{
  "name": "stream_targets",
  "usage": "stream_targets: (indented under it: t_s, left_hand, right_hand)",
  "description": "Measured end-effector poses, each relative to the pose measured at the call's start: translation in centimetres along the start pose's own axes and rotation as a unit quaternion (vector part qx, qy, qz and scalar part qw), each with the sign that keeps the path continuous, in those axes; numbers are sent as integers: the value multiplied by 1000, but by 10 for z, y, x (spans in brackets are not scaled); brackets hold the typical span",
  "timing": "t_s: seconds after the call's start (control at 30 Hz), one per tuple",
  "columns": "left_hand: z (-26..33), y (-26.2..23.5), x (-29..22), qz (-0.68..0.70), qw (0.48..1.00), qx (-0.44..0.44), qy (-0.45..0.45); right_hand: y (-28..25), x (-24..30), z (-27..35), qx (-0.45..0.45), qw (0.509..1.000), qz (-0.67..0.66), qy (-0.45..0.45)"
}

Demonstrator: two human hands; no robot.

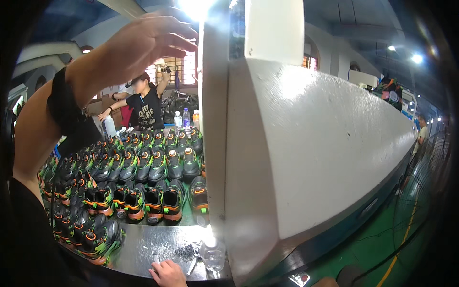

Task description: Using a syringe to apply a substance to the soles or edges of athletic shoes on a factory production line.

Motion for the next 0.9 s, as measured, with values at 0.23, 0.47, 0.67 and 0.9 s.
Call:
stream_targets:
  t_s: [0.23,0.47,0.67,0.9]
  left_hand:
    - [6,6,86,60,898,-192,-390]
    - [-3,-1,127,19,901,-174,-396]
    - [90,-14,95,-65,863,-161,-475]
    - [170,32,86,-72,822,-84,-558]
  right_hand:
    - [-9,-2,-4,19,1000,-17,17]
    - [-8,2,-10,29,999,-13,-4]
    - [-14,0,-10,8,998,20,-58]
    - [-9,-9,-17,-23,999,-32,-24]
Point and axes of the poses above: each hand's wrist, its own z-axis away from the middle knuckle, its own y-axis out of the palm, x = y × z, the point moved 4 cm from there along -z, towards the middle knuckle, and after that the axes turned 10 degrees about -y, right-handed, at the moved point
